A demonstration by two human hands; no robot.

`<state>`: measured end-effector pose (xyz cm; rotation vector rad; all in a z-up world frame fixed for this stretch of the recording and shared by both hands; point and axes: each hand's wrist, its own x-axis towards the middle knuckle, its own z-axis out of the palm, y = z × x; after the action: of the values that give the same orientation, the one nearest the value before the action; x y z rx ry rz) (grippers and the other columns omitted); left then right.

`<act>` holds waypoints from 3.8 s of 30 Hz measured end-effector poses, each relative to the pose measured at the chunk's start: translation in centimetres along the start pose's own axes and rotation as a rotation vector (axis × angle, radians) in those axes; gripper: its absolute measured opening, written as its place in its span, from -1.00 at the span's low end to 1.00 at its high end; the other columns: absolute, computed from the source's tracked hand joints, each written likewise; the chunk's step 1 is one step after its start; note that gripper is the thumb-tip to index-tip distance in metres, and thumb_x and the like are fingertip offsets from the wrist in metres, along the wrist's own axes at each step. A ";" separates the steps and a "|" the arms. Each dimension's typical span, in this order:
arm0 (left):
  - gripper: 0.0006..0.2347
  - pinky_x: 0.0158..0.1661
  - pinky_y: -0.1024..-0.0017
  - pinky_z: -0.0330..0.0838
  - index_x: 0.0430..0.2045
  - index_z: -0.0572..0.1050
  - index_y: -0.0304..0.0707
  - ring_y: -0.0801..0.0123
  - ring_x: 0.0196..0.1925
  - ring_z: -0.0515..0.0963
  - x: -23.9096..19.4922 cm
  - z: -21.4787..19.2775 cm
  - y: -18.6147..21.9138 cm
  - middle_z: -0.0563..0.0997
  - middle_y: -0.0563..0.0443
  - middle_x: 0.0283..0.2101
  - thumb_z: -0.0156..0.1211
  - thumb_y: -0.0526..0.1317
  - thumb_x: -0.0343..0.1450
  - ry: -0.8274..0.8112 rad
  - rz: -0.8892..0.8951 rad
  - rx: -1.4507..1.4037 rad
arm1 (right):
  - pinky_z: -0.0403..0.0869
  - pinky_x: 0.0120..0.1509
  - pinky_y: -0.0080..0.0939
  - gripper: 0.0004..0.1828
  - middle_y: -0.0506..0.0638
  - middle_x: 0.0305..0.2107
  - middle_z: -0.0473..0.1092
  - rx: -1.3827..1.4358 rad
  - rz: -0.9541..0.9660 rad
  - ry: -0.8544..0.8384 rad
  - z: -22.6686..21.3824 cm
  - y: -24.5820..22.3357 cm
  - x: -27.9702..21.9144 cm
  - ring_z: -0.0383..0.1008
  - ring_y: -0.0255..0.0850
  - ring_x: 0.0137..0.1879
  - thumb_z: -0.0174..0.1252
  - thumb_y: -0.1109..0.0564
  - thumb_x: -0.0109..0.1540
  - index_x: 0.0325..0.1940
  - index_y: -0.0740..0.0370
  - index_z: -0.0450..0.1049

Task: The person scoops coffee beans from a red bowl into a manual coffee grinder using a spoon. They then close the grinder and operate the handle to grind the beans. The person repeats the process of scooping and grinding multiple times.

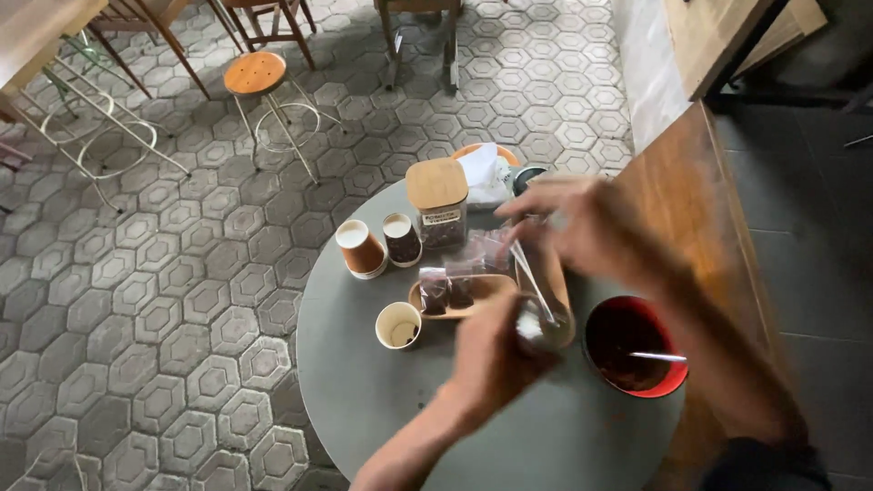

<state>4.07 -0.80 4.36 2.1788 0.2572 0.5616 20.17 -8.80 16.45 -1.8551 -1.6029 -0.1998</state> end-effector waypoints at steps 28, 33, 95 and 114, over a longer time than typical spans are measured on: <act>-0.81 -0.13 0.58 0.37 -0.16 0.57 -0.13 0.58 -0.15 0.43 2.1 -2.4 -0.1 0.60 0.16 -0.20 -0.03 -0.25 0.49 -0.071 -0.322 -0.649 | 0.44 -0.22 -0.12 -0.83 0.04 -0.28 0.41 0.071 -0.476 -0.102 1.6 -8.6 -2.8 0.47 -0.15 -0.35 0.21 0.15 0.35 0.00 0.23 0.48; -0.75 -0.27 0.50 0.44 -0.24 0.52 -0.28 0.46 -0.30 0.53 0.1 -2.6 -0.3 0.61 0.03 -0.29 0.29 -0.34 0.22 0.239 0.281 -0.283 | 0.47 0.00 -0.12 -0.77 -0.05 -0.11 0.59 -0.129 0.022 0.066 1.5 0.4 0.3 0.61 -0.14 -0.08 0.31 -0.02 0.25 -0.05 0.03 0.63; -0.56 0.17 0.33 0.32 0.10 0.45 -0.14 0.20 0.23 0.42 4.0 -3.8 -0.2 0.51 -0.10 0.16 0.21 -0.28 0.28 -0.331 0.127 0.039 | 0.35 0.27 0.06 -0.88 -0.10 -0.09 0.55 0.400 -0.298 0.108 4.7 -4.1 -5.5 0.43 -0.05 0.07 0.22 0.17 0.29 -0.09 0.06 0.57; -0.66 -0.41 0.17 0.29 -0.36 0.41 -0.24 0.06 -0.36 0.48 2.6 -3.6 -0.1 0.54 -0.16 -0.34 0.29 -0.40 0.03 -0.399 0.223 0.003 | 0.65 -0.14 -0.37 -0.92 0.00 -0.24 0.47 0.277 -0.060 0.372 6.5 -2.0 -3.3 0.54 -0.27 -0.17 0.19 0.29 0.28 -0.16 0.21 0.54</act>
<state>4.65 2.68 7.02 2.2813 -0.2013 0.2355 15.58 -7.73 10.52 -1.4617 -1.3530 -0.3124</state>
